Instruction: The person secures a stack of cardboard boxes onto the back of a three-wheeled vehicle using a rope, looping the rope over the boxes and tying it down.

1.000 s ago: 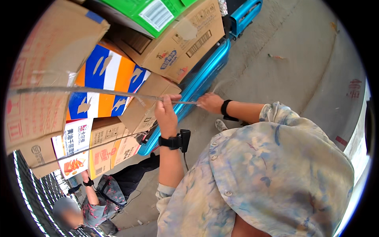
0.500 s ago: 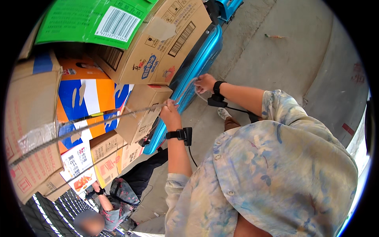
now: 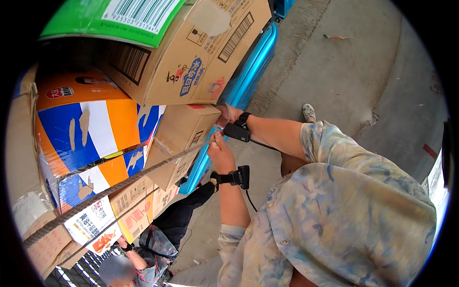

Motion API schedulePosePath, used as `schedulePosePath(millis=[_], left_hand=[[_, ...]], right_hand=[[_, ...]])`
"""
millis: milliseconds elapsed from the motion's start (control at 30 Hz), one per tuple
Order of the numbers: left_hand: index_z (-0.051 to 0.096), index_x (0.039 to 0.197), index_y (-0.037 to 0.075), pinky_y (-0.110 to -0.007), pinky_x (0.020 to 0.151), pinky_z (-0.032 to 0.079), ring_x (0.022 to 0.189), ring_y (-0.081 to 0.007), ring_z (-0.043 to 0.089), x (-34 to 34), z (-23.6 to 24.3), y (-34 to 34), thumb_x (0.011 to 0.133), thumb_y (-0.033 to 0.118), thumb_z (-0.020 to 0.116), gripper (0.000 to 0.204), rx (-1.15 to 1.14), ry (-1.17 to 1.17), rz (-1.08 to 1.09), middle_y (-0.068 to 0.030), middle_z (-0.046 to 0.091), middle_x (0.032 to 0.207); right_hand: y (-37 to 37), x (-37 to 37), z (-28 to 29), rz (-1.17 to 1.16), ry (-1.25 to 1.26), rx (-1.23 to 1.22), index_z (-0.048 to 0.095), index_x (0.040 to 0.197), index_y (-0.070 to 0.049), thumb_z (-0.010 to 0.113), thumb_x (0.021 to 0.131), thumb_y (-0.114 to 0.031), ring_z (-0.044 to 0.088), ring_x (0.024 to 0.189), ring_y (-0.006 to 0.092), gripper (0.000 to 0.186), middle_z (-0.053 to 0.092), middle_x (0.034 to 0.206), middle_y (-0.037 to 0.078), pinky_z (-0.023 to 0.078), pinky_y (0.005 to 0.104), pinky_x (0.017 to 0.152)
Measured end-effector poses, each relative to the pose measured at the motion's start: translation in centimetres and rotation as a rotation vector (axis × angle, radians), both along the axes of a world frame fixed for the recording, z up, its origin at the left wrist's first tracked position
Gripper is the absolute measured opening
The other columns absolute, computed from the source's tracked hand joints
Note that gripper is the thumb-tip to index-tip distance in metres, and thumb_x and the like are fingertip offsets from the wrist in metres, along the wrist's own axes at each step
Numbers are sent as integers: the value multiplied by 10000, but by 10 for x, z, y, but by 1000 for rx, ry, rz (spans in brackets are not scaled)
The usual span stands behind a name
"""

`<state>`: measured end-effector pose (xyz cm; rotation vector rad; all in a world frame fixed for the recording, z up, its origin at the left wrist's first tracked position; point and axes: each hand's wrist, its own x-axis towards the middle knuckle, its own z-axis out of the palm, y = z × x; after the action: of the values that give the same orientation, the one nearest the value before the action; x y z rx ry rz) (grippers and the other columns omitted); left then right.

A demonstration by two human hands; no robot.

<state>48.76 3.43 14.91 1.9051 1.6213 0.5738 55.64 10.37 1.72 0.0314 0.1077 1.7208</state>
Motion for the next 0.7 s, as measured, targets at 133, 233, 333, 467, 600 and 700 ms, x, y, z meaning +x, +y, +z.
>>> schedulePosePath(millis=[133, 233, 333, 467, 600, 700], left_hand=[[623, 901, -44, -367, 721, 452, 758, -337, 593, -29, -13, 11, 915, 190, 417, 313, -30, 107, -67, -210, 624, 832], [627, 902, -29, -385, 784, 429, 805, -339, 587, -46, -33, 20, 894, 206, 426, 309, 116, 97, -210, -189, 628, 833], [634, 930, 1, -423, 898, 340, 932, -333, 552, -44, -33, 22, 876, 199, 427, 292, 232, 197, -299, -177, 623, 914], [633, 997, 35, -465, 998, 196, 1064, -326, 488, -44, -31, 26, 866, 170, 408, 293, 224, 254, -320, -164, 602, 1038], [628, 941, 28, -469, 859, 369, 950, -344, 552, -50, -43, 38, 856, 163, 446, 241, 339, 358, -348, -175, 616, 954], [598, 841, 37, -425, 601, 426, 723, -328, 568, -68, -67, 48, 855, 171, 478, 181, 324, 376, -362, -159, 589, 794]], right_hand=[[-1, -11, -6, 25, 14, 27, 519, 1123, -3, 487, 875, -96, 565, 1018, 222, 266, 580, 1113, 122, 453, 308, 892], [-3, -19, -16, 55, -8, 16, 512, 1133, -6, 488, 874, -113, 559, 1023, 225, 281, 573, 1123, 120, 448, 314, 897], [-4, -26, -25, 57, -28, -1, 505, 1143, -8, 488, 874, -130, 553, 1028, 229, 296, 566, 1132, 118, 443, 321, 901], [-2, -30, -34, 55, -50, -6, 495, 1156, -12, 489, 873, -152, 545, 1035, 233, 316, 557, 1145, 115, 436, 329, 907], [6, -36, -39, 94, -96, 14, 485, 1169, -15, 490, 872, -175, 537, 1042, 238, 338, 548, 1157, 112, 429, 338, 913], [-5, -39, -54, 165, -192, 16, 478, 1179, -18, 490, 871, -192, 531, 1047, 241, 354, 541, 1167, 111, 424, 344, 918]])
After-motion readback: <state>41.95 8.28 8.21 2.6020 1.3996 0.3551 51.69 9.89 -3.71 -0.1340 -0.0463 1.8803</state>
